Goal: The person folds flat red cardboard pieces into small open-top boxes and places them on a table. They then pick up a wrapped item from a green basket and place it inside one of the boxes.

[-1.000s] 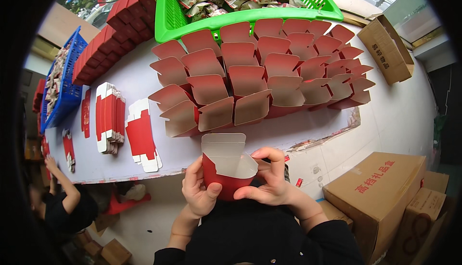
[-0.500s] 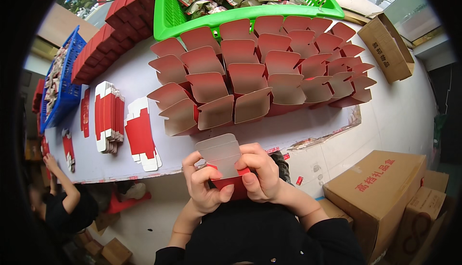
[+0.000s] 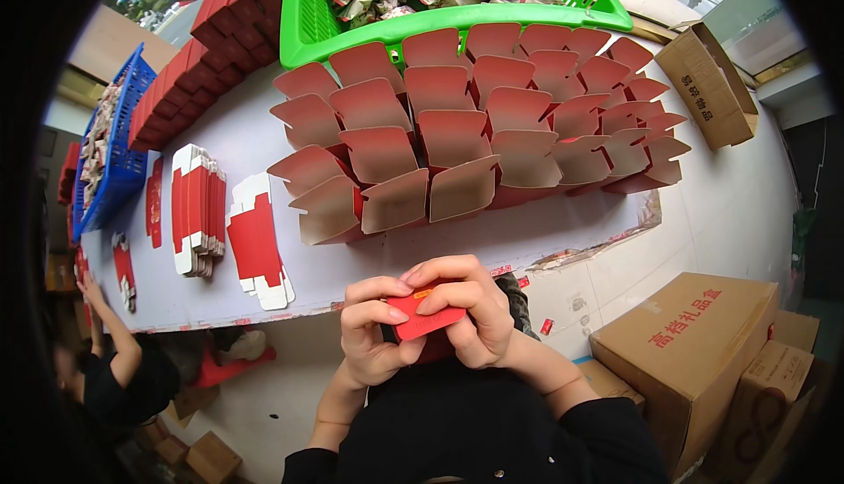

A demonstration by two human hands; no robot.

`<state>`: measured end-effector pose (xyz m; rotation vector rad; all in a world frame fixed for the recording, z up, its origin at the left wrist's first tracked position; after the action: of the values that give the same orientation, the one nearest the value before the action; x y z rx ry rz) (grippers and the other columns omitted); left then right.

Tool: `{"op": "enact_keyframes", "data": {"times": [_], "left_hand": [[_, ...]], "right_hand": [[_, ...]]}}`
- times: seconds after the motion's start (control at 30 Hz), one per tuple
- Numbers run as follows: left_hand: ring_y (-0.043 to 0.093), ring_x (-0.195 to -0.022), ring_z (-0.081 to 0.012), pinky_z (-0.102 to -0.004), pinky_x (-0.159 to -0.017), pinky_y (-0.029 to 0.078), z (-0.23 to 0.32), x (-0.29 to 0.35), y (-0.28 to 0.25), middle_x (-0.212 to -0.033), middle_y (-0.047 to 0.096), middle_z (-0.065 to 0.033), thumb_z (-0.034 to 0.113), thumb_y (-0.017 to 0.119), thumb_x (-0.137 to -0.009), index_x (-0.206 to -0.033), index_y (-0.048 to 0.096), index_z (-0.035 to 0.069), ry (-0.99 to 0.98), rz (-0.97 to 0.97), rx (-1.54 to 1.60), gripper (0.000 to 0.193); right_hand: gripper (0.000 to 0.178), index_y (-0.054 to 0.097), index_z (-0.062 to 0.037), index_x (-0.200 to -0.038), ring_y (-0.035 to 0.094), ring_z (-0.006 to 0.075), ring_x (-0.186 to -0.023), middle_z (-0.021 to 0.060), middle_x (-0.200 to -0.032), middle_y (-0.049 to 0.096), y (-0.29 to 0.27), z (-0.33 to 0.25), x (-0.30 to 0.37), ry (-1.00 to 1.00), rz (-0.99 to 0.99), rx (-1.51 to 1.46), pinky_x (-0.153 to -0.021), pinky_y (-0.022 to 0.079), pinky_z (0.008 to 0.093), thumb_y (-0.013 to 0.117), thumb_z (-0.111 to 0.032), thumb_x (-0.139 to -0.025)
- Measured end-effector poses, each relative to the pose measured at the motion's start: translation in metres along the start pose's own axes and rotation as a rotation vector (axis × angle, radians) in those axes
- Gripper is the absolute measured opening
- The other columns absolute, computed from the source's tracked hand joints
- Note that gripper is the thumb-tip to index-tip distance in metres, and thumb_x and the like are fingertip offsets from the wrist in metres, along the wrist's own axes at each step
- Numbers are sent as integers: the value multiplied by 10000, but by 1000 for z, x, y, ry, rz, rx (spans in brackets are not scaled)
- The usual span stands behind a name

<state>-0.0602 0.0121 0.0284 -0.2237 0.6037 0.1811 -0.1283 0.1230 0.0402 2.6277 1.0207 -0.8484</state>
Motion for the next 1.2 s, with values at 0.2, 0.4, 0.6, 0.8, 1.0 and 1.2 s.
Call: {"op": "enact_keyframes", "data": {"times": [0.2,0.4,0.6,0.8,1.0,1.2], "left_hand": [[559,-974,-210,-301,-790,511,-7,8,-7,-1136,480,-136,31,778,-705,-1115,448,56,-119,106,36,527],[608,-920,-233,-308,-720,534,4,-5,-8,-1084,544,-111,64,816,-656,-1151,505,55,-16,62,-128,585],[604,-918,-232,-318,-731,532,7,-5,-6,-1079,541,-98,95,815,-653,-1141,522,54,-12,15,-157,570],[580,-933,-214,-281,-693,527,6,-4,-5,-1110,507,-130,145,794,-707,-1151,507,36,20,-41,-150,539],[585,-949,-223,-256,-608,550,2,0,-5,-1118,515,-151,142,784,-717,-1184,502,8,-63,-43,-73,562],[590,-950,-228,-246,-578,547,1,-1,-6,-1128,523,-161,134,782,-714,-1209,500,2,-69,-62,-73,585]], "right_hand": [[249,608,46,-1052,598,329,-1023,210,-1119,601,-1,-8,-16,95,-100,113,-867,490,398,620,-78,-836],[230,628,61,-1042,614,290,-989,218,-1094,616,-7,-4,-13,324,-66,-24,-865,493,372,605,22,-816],[167,646,53,-949,610,277,-977,227,-1042,621,-9,0,-9,470,30,-184,-862,491,369,604,5,-794],[142,636,53,-944,617,256,-976,215,-1070,616,-12,-7,-15,331,-54,-98,-854,494,365,607,34,-807],[139,635,48,-935,607,231,-945,194,-1046,610,-12,-1,-9,378,2,-102,-832,486,335,609,38,-799],[116,637,47,-906,596,221,-937,189,-1043,603,-13,1,-7,390,42,-140,-816,484,321,604,41,-795]]}}
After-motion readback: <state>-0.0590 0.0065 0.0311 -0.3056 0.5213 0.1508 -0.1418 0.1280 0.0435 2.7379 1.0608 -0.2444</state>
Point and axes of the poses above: each hand's wrist, its own x-axis away from the middle knuckle, its own y-axis out of the palm, z = x × y, the point moved 7 cm from there along -x, towards the middle knuckle
